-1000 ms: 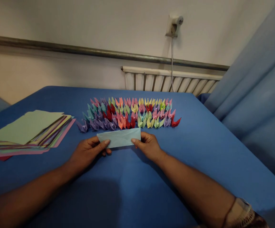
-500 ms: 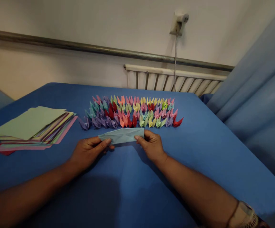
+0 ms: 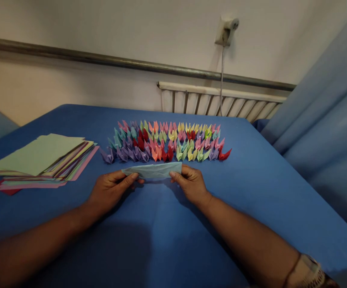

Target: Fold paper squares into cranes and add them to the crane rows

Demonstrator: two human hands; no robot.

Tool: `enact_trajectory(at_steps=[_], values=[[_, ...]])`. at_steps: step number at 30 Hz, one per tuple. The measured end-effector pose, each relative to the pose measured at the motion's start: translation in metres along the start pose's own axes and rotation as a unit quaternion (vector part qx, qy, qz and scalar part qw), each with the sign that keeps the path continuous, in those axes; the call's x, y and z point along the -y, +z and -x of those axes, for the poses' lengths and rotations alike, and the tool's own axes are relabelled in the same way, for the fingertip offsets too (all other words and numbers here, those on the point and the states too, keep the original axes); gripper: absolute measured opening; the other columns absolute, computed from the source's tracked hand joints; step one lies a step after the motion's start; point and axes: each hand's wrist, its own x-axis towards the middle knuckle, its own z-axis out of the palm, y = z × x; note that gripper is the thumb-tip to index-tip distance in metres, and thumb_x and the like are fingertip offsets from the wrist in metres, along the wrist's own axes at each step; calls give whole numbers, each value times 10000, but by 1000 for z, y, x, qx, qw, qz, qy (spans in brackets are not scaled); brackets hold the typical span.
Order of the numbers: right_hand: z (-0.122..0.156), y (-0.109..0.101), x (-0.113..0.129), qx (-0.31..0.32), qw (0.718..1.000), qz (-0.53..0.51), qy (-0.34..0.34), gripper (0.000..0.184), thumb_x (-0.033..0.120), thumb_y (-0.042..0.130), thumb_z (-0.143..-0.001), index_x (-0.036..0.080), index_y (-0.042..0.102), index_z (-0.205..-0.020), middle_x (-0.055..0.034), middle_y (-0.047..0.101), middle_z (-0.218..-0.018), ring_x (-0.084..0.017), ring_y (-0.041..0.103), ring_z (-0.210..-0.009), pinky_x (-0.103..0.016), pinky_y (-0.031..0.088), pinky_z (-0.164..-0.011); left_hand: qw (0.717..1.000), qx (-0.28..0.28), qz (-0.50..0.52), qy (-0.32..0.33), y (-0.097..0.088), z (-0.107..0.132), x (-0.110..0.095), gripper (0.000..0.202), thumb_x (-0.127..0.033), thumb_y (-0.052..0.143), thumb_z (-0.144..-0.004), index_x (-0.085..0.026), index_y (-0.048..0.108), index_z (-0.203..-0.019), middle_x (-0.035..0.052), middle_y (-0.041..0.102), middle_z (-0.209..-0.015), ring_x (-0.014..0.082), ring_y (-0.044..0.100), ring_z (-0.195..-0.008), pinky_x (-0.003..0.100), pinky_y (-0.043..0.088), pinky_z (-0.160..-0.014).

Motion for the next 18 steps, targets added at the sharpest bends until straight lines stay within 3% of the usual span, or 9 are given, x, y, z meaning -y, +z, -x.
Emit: enact_trajectory(at_steps=[6, 10, 18], values=[[0, 1, 4, 44, 998, -35, -7, 296, 431, 693, -797, 198, 705, -614, -18, 653, -663, -142, 588, -641, -276, 483, -637, 999, 23, 35, 29, 0, 2, -2, 261, -389, 597, -834, -188, 744, -758, 17, 726, -734, 158, 637, -713, 246, 492, -674], [1, 0, 3, 5, 999, -34, 20, 291, 436, 710, -780, 191, 707, -624, -10, 650, -626, -130, 568, -595, -261, 456, -597, 1000, -14, 18, 20, 0, 2, -5, 267, -397, 620, -816, -187, 736, -699, 6, 693, -655, 139, 591, -629, 227, 462, -603], [2, 2, 0, 2, 999, -38, 37, 282, 454, 725, -757, 188, 697, -667, -9, 669, -598, -129, 562, -548, -255, 444, -562, 999, -41, 19, -12, 0, 3, -9, 277, -415, 644, -801, -181, 720, -671, -17, 621, -570, 111, 500, -525, 209, 388, -506]])
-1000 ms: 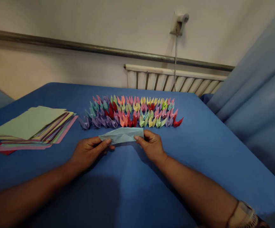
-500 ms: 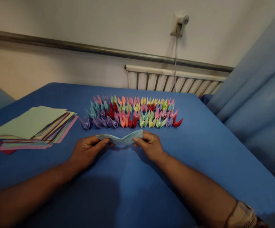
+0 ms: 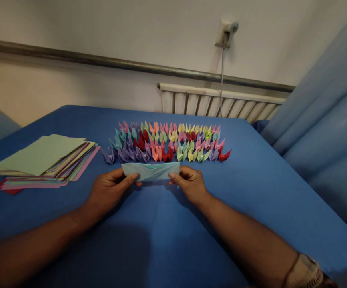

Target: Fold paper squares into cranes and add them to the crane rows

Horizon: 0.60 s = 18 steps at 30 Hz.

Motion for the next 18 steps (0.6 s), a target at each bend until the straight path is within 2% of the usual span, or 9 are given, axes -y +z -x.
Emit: enact_trajectory(at_steps=[3, 6, 11, 15, 18], values=[[0, 0, -2, -1, 1000, -3, -1, 285, 447, 728, -754, 188, 677, -648, -2, 657, -587, -124, 559, -534, -254, 448, -560, 1000, 3, 10, -19, 0, -1, 0, 290, -430, 642, -805, -174, 711, -689, -19, 614, -562, 108, 484, -496, 210, 381, -480], [-1, 0, -4, -4, 1000, -3, 3, 295, 449, 725, -757, 187, 663, -636, 3, 642, -578, -123, 555, -527, -256, 456, -561, 999, 23, 41, -16, 1, -3, 1, 268, -430, 648, -798, -171, 708, -761, 0, 677, -652, 128, 551, -548, 223, 443, -522], [-1, 1, -5, -15, 1000, 0, 2, 288, 440, 732, -751, 182, 662, -646, 8, 622, -562, -120, 539, -524, -255, 452, -560, 997, 53, 45, 16, 2, -2, 5, 232, -402, 669, -784, -173, 703, -792, 18, 716, -743, 174, 647, -713, 257, 517, -664], [1, 3, -3, 0, 1000, 8, -12, 293, 449, 722, -760, 180, 667, -659, 1, 626, -582, -118, 525, -534, -249, 435, -544, 997, 56, 18, 46, 2, 0, 8, 212, -380, 627, -820, -184, 704, -838, 15, 722, -800, 180, 650, -761, 264, 524, -698], [3, 3, -2, 36, 999, 17, -38, 274, 428, 696, -793, 177, 671, -686, -7, 629, -632, -122, 535, -577, -253, 442, -571, 996, 56, -8, 71, 2, 2, 7, 214, -380, 615, -827, -183, 698, -811, 10, 705, -787, 172, 631, -736, 260, 515, -688]])
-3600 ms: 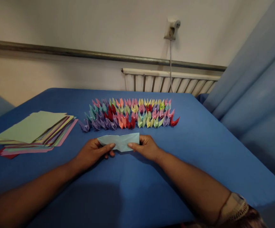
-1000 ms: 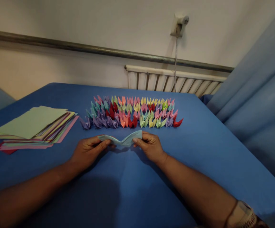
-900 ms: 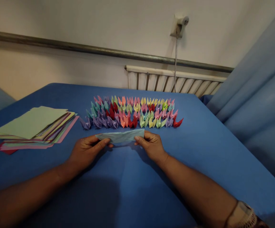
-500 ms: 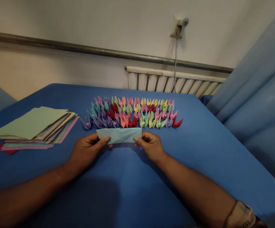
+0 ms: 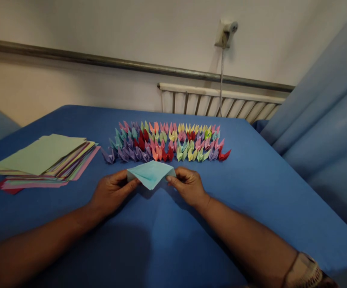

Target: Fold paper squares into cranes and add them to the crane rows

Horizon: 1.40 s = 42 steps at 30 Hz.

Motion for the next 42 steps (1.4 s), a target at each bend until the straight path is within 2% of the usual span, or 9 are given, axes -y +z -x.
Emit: enact_trajectory(at_steps=[6, 11, 15, 22, 30, 35, 38, 40, 42], values=[[2, 2, 5, 70, 994, 48, -64, 169, 343, 670, -824, 189, 703, -763, -16, 618, -759, -149, 562, -714, -281, 476, -690, 998, 37, -35, 22, 2, 4, -9, 227, -379, 603, -838, -175, 697, -803, 3, 665, -738, 158, 604, -692, 250, 484, -663], [5, 8, 1, 88, 996, 4, -14, 212, 373, 679, -813, 183, 695, -721, -4, 625, -733, -137, 566, -670, -276, 492, -678, 997, 56, -38, 21, 6, 6, -18, 206, -375, 630, -821, -176, 675, -795, -6, 649, -721, 146, 589, -669, 241, 463, -636], [6, 14, -2, 70, 995, -62, 34, 240, 406, 760, -717, 203, 713, -837, 0, 681, -759, -163, 620, -714, -307, 532, -718, 998, 57, -34, 16, 10, 7, -21, 223, -397, 679, -779, -184, 652, -843, -9, 649, -749, 151, 586, -683, 246, 464, -640], [7, 15, -3, 112, 989, -86, 31, 227, 371, 795, -695, 208, 732, -841, 18, 688, -742, -127, 612, -654, -272, 528, -693, 997, 49, -55, 25, 13, 9, -19, 170, -348, 664, -792, -192, 602, -814, -16, 615, -744, 144, 565, -691, 256, 462, -661], [6, 11, -6, 167, 985, -45, 20, 243, 417, 640, -859, 208, 764, -853, 12, 671, -723, -116, 585, -639, -258, 503, -670, 995, 32, -4, 94, 14, 7, -11, 67, -260, 642, -817, -196, 621, -819, 74, 645, -1114, 213, 613, -1048, 354, 467, -945], [7, 9, 4, 198, 979, -44, -15, 239, 404, 626, -872, 212, 748, -944, -20, 691, -879, -156, 621, -794, -306, 517, -779, 995, 48, 67, 52, 17, 7, -9, 64, -236, 646, -811, -191, 608, -836, 97, 632, -1183, 226, 614, -1099, 372, 484, -959], [10, 8, 14, 238, 969, -58, -15, 347, 395, 695, -811, 198, 690, -1096, -47, 679, -1026, -195, 618, -950, -344, 503, -882, 994, 51, 90, 31, 17, 8, -8, 73, -235, 642, -811, -186, 589, -823, 103, 625, -1197, 221, 611, -1103, 369, 497, -947], [11, 9, 16, 242, 969, -55, -11, 449, 381, 756, -751, 194, 657, -1147, -46, 672, -1037, -193, 613, -945, -338, 505, -875, 992, 63, 105, 26, 17, 8, -8, 73, -228, 645, -804, -185, 586, -811, 102, 621, -1205, 217, 615, -1095, 367, 506, -935], [12, 10, 15, 210, 977, -39, -6, 399, 374, 759, -749, 198, 673, -1097, -26, 673, -952, -168, 613, -841, -307, 519, -796, 990, 74, 122, 25, 18, 9, -7, 77, -221, 660, -787, -183, 594, -798, 103, 618, -1219, 219, 619, -1095, 366, 503, -942]])
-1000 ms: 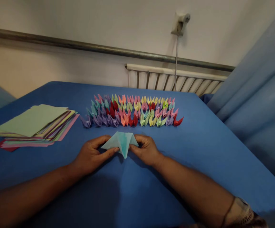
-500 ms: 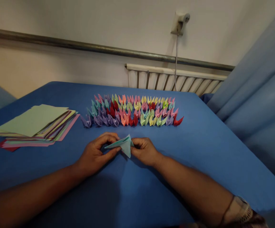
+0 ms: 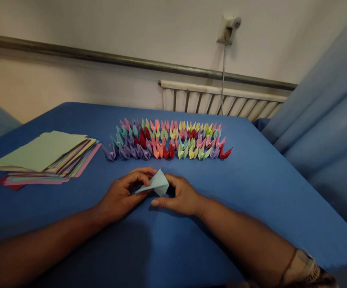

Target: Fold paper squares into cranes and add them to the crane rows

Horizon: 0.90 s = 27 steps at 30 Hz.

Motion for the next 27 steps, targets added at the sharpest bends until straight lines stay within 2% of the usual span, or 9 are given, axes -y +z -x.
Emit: enact_trajectory(at_steps=[3, 6, 9, 11, 14, 17, 19, 22, 27], values=[[-2, 1, -4, -62, 997, 41, -18, 203, 356, 671, -837, 209, 713, -971, -11, 664, -863, -152, 609, -764, -287, 511, -731, 999, -3, 47, -26, 2, -1, 0, 105, -240, 687, -770, -179, 601, -776, 104, 621, -1237, 222, 617, -1107, 360, 488, -961], [-4, 0, -4, -79, 990, 99, -62, 177, 320, 603, -895, 235, 727, -988, -27, 684, -958, -167, 631, -835, -310, 505, -788, 986, -9, 133, -97, 4, -2, 0, 167, -285, 716, -753, -179, 590, -776, 83, 658, -1185, 206, 636, -1062, 350, 498, -938], [-4, -1, 0, -81, 983, 139, -86, 190, 301, 578, -914, 261, 721, -1033, -32, 685, -1019, -174, 636, -887, -325, 498, -831, 973, -25, 171, -155, 4, -3, 1, 208, -318, 737, -736, -180, 605, -818, 37, 705, -951, 165, 665, -870, 315, 529, -829], [-3, -1, 0, -92, 981, 147, -83, 155, 317, 608, -891, 249, 727, -964, -27, 674, -925, -167, 624, -830, -309, 499, -779, 973, -53, 154, -164, 4, -3, 1, 229, -336, 745, -727, -178, 618, -834, -3, 678, -796, 135, 642, -730, 278, 528, -728], [-2, 1, -2, -97, 991, 86, -30, 178, 370, 711, -801, 211, 696, -879, -7, 640, -805, -146, 597, -733, -277, 489, -691, 981, -81, 104, -142, 3, -3, -2, 238, -334, 757, -704, -175, 618, -813, -25, 646, -736, 123, 618, -680, 253, 515, -674], [-4, 4, -6, -115, 992, -42, 40, 293, 414, 771, -721, 205, 639, -878, 11, 653, -785, -131, 603, -691, -261, 492, -653, 987, -67, 81, -122, 4, -2, -5, 288, -301, 756, -696, -179, 611, -913, -23, 661, -756, 134, 634, -697, 249, 513, -661], [-6, 5, -10, -133, 984, -89, 72, 298, 432, 771, -705, 200, 606, -792, 29, 635, -709, -109, 578, -612, -240, 474, -592, 988, -51, 84, -122, 4, -1, -6, 339, -301, 736, -725, -181, 592, -1008, -24, 675, -750, 133, 639, -678, 242, 506, -635], [-9, 5, -13, -146, 980, -98, 97, 301, 427, 753, -716, 189, 570, -691, 58, 565, -580, -76, 506, -498, -206, 414, -496, 987, -62, 86, -120, 4, -3, -2, 320, -325, 700, -774, -182, 583, -1035, -33, 678, -707, 130, 641, -656, 235, 504, -624], [-13, 4, -18, -152, 975, -96, 133, 271, 424, 713, -723, 197, 571, -765, 71, 560, -553, -76, 489, -430, -201, 407, -430, 989, -92, 30, -109, 1, -11, 12, 248, -325, 684, -796, -193, 618, -995, -14, 706, -784, 152, 671, -740, 254, 528, -672]])
